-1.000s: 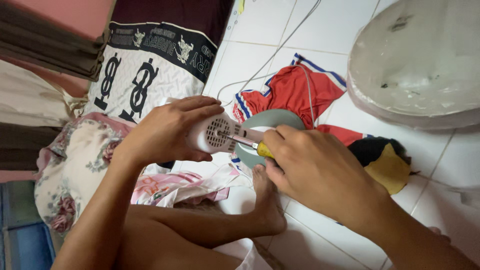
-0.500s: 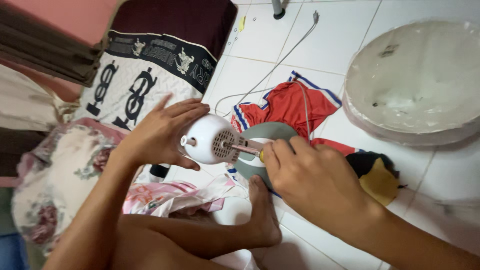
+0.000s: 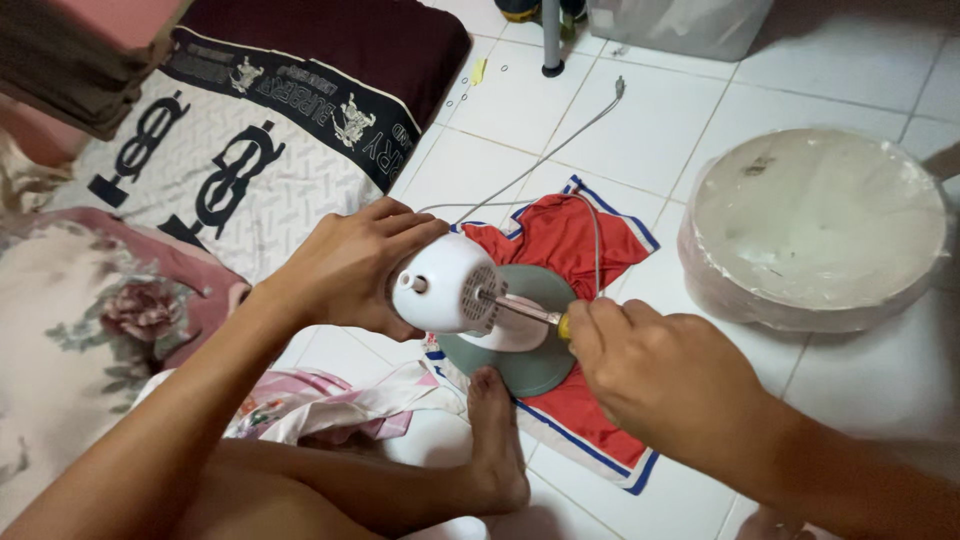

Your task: The person disassembles a small electric fan by removing the rear grille and unscrewing the back cover with a screwdriver. They remove the cover to expose the internal motor and fan blades, then reattach the cover and grille.

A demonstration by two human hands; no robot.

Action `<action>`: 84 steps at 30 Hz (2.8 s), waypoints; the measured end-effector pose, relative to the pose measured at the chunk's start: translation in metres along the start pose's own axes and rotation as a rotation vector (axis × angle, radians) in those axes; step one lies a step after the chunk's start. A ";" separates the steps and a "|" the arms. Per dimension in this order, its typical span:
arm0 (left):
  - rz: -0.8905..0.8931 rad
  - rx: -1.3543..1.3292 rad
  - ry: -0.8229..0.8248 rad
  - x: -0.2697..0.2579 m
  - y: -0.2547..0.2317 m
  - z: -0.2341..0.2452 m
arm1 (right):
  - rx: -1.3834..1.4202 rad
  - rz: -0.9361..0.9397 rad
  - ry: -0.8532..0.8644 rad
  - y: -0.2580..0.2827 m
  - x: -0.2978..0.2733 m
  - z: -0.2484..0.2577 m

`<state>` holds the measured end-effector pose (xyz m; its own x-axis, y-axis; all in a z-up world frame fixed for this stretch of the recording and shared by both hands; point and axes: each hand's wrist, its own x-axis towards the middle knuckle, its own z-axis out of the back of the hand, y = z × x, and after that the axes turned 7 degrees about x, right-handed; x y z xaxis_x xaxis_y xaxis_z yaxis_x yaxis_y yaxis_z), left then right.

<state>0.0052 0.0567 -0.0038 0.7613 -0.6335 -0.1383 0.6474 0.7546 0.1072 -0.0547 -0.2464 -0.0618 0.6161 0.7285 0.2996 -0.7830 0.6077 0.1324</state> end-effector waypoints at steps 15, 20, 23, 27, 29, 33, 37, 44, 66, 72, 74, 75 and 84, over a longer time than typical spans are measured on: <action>0.008 0.012 -0.014 0.002 -0.002 -0.003 | 1.290 -1.063 0.580 -0.043 0.033 -0.003; 0.045 -0.024 0.024 0.000 -0.002 0.000 | 1.011 -0.978 0.568 -0.045 0.041 0.010; 0.041 -0.059 0.024 -0.002 0.005 -0.003 | 0.994 -0.799 0.408 -0.042 0.040 0.012; -0.065 -0.052 -0.137 -0.009 0.015 -0.012 | 0.772 -0.636 0.246 -0.039 0.036 0.015; -0.084 -0.070 -0.193 -0.017 0.020 -0.010 | 0.633 -0.685 0.247 -0.035 0.031 0.019; -0.024 0.037 -0.068 -0.020 0.013 -0.005 | 0.275 -0.500 0.177 -0.023 0.024 0.015; 0.030 0.154 0.027 -0.008 0.005 -0.021 | 0.015 -0.247 0.014 -0.013 0.013 0.005; 0.409 -0.088 -0.630 -0.033 -0.056 -0.076 | -0.127 -0.102 -0.046 -0.019 0.009 -0.001; 1.133 -0.962 -1.347 0.115 -0.140 -0.278 | 0.056 -0.016 -0.059 -0.035 0.009 -0.011; 1.188 -0.912 -1.269 0.128 -0.141 -0.290 | 0.147 -0.160 0.076 -0.043 0.010 -0.013; 1.183 -0.948 -1.304 0.127 -0.142 -0.289 | 0.237 -0.415 0.240 -0.052 0.014 -0.014; 1.179 -0.963 -1.323 0.127 -0.142 -0.288 | 0.558 -0.581 0.331 -0.058 0.018 -0.015; 1.136 -0.848 -1.295 0.120 -0.138 -0.279 | 1.039 -0.851 0.463 -0.060 0.040 0.004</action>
<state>-0.0023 -0.0757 -0.3099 0.5679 0.7239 0.3917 0.0200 0.4636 -0.8858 0.0165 -0.2551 -0.0538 0.7370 0.4234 -0.5269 0.2540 0.5489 0.7964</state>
